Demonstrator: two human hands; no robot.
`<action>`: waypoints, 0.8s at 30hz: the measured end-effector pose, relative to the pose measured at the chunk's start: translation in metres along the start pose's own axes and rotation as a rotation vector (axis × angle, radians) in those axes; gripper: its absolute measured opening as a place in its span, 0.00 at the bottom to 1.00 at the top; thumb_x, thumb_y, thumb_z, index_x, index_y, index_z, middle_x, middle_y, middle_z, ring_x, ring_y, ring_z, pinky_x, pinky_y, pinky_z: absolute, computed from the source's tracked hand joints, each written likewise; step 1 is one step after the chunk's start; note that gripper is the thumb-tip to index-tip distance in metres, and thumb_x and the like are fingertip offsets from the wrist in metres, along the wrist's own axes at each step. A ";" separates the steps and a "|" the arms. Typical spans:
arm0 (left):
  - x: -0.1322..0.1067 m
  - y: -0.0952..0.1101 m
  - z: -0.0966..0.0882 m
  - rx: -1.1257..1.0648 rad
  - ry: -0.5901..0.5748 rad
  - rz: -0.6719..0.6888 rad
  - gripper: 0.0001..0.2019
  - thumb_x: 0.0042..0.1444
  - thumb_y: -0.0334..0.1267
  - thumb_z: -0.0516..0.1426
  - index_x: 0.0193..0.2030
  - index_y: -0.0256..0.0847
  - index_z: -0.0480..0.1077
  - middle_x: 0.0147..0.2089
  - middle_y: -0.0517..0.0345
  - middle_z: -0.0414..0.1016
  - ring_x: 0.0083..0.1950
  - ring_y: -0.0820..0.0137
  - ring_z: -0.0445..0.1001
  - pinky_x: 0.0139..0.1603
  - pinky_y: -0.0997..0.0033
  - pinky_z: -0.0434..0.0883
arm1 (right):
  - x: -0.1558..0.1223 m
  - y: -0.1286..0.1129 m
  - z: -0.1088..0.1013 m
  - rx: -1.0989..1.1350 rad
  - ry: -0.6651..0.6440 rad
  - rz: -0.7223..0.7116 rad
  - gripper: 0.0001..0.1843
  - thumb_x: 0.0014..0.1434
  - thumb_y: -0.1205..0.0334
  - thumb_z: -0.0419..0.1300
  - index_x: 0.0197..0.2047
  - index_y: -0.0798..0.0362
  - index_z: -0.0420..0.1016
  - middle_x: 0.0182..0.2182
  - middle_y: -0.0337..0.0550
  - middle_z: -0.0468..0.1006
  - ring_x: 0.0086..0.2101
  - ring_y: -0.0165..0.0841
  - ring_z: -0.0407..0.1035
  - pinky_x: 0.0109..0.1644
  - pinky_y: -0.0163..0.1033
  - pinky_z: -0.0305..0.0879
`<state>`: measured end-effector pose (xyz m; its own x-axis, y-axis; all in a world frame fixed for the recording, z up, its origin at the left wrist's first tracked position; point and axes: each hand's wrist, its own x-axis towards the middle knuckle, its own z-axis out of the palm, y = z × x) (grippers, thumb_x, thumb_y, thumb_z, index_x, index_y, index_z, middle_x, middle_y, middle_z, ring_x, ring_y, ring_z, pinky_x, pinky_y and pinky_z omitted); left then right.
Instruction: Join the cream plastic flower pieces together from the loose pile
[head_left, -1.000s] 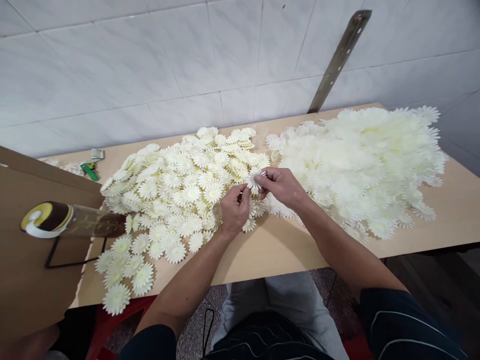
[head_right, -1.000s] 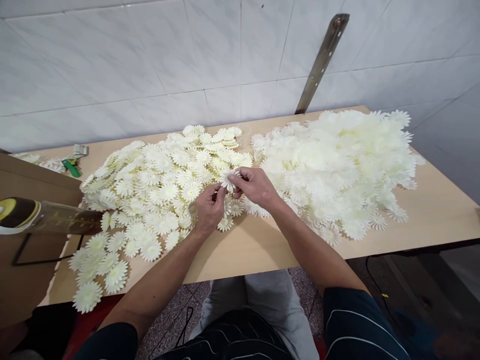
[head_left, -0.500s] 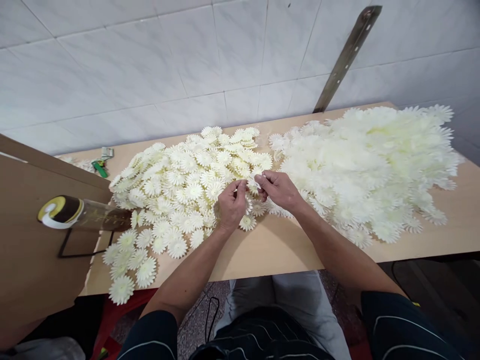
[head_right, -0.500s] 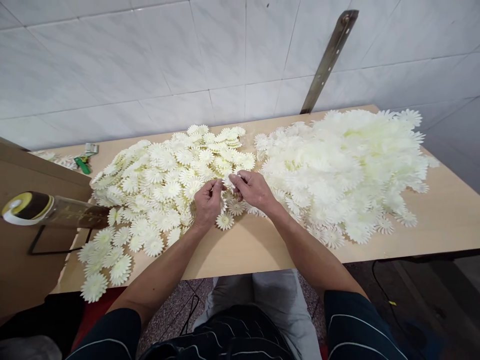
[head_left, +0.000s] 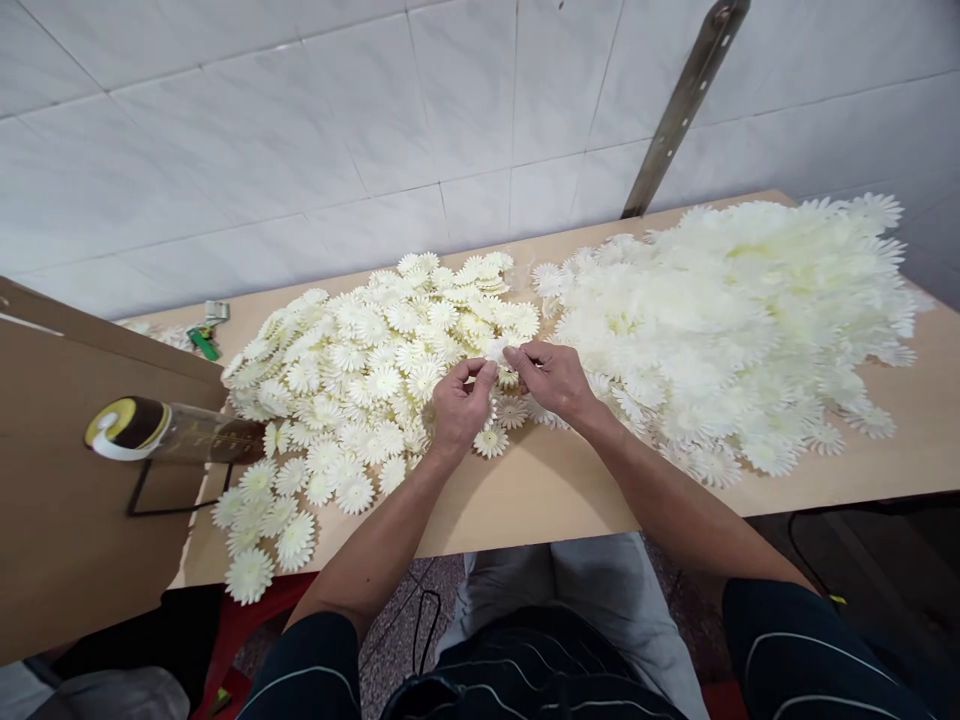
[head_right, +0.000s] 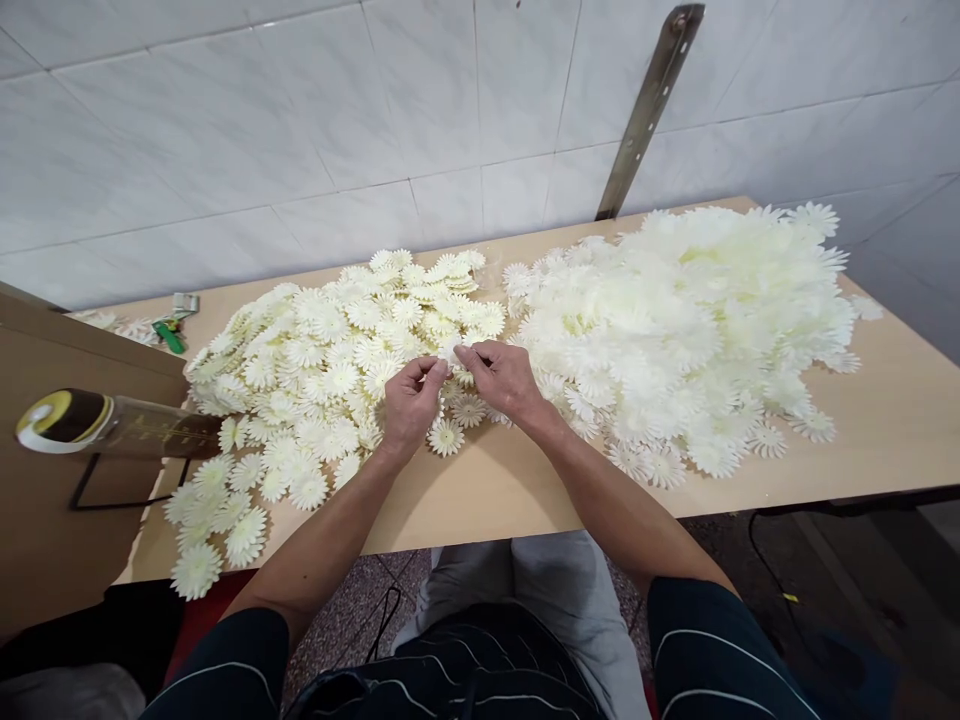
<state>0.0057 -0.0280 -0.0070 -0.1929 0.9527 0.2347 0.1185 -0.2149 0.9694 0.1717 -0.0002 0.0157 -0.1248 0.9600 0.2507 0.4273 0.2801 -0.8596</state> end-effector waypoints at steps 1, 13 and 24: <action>0.001 -0.001 0.000 -0.006 0.005 -0.016 0.23 0.61 0.63 0.68 0.39 0.41 0.81 0.33 0.56 0.83 0.31 0.70 0.76 0.34 0.70 0.73 | -0.001 -0.001 0.001 0.004 -0.008 -0.001 0.42 0.68 0.19 0.51 0.21 0.47 0.61 0.18 0.40 0.70 0.25 0.35 0.66 0.33 0.41 0.62; 0.004 -0.001 -0.002 -0.120 -0.041 -0.001 0.24 0.60 0.63 0.68 0.41 0.41 0.81 0.37 0.52 0.84 0.40 0.65 0.80 0.45 0.64 0.78 | -0.004 -0.006 0.002 0.086 -0.071 0.052 0.42 0.69 0.19 0.51 0.22 0.48 0.64 0.18 0.40 0.71 0.24 0.34 0.67 0.32 0.40 0.62; 0.006 -0.007 -0.004 -0.068 -0.009 -0.037 0.24 0.63 0.64 0.67 0.34 0.42 0.82 0.31 0.57 0.80 0.32 0.69 0.73 0.37 0.68 0.74 | -0.001 0.000 0.009 0.135 0.023 0.066 0.28 0.63 0.30 0.65 0.36 0.48 0.77 0.25 0.40 0.77 0.27 0.36 0.71 0.30 0.40 0.66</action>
<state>-0.0002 -0.0220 -0.0123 -0.1869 0.9622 0.1979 0.0448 -0.1928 0.9802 0.1637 -0.0007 0.0114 -0.0794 0.9765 0.2003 0.3097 0.2152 -0.9262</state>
